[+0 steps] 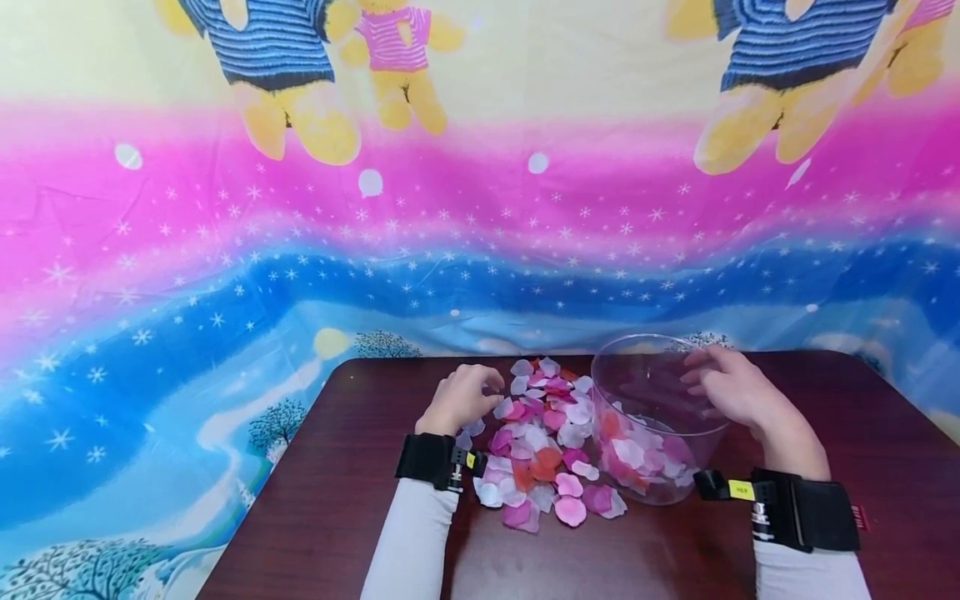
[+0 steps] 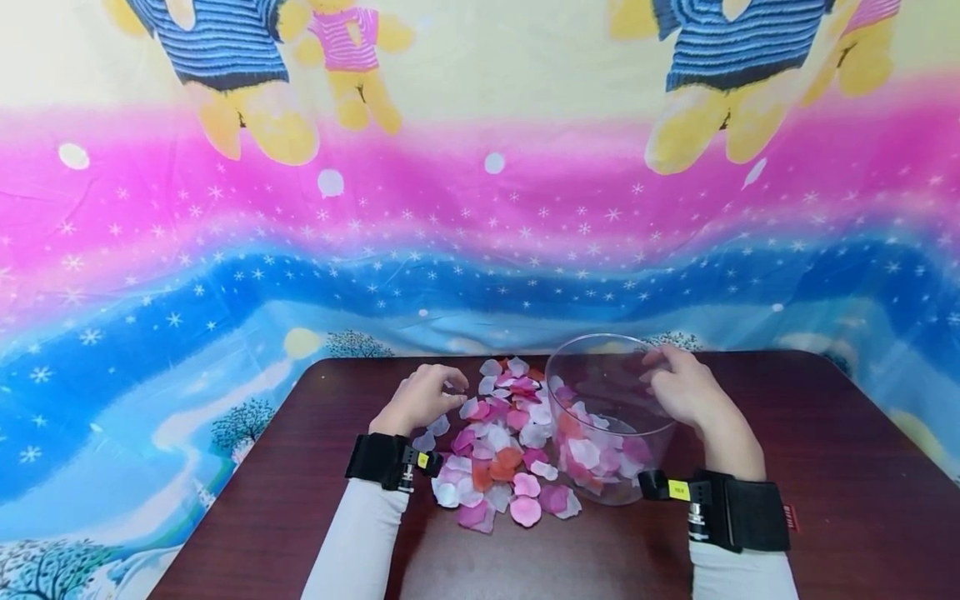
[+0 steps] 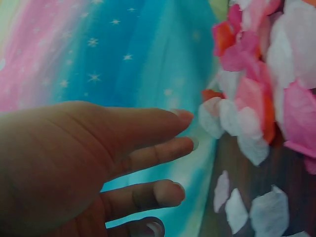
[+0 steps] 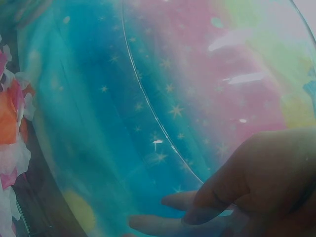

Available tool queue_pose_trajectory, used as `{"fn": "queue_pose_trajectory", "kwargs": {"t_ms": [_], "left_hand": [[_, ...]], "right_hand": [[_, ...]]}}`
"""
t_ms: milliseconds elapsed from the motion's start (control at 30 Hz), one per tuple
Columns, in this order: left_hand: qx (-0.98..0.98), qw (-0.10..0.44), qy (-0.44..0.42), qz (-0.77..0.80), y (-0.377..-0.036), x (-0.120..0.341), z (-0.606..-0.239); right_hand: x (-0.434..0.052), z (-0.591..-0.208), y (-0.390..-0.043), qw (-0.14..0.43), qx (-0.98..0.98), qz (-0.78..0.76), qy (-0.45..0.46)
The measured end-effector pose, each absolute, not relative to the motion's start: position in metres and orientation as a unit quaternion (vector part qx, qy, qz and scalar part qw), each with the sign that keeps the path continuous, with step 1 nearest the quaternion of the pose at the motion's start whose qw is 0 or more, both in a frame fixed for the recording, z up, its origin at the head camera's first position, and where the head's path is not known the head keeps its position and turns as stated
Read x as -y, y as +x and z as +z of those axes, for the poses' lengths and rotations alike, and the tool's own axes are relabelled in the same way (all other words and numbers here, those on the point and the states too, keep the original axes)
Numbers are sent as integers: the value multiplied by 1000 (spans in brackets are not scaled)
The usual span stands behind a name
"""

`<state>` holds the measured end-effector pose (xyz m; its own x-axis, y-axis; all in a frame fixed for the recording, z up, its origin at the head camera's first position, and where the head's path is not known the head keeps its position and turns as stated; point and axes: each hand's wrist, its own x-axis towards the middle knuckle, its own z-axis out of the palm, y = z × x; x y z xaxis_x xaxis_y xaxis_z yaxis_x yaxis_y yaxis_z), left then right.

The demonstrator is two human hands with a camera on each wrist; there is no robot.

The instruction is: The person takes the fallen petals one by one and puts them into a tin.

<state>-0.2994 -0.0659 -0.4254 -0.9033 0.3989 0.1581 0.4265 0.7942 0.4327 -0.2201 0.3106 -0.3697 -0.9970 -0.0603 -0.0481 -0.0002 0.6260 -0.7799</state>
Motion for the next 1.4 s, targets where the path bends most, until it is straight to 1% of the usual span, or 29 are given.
{"fn": "queue_pose_trajectory", "kwargs": {"t_ms": [233, 667, 1000, 1200, 1400], "left_hand": [[952, 0, -219, -213, -300, 55, -438], [961, -26, -211, -174, -301, 50, -450], [946, -10, -242, -214, -306, 49, -454], [944, -18, -228, -239, -305, 51, -449], [941, -5, -233, -246, -303, 53, -441]], "right_hand": [[-311, -371, -220, 33, -902, -431, -19], [-310, -369, -221, 32, -902, -430, -16], [-311, -369, -220, 38, -902, -429, -20], [-310, -370, -219, 35, -902, -429, -23], [-311, -369, -219, 33, -902, -429, -23]]}}
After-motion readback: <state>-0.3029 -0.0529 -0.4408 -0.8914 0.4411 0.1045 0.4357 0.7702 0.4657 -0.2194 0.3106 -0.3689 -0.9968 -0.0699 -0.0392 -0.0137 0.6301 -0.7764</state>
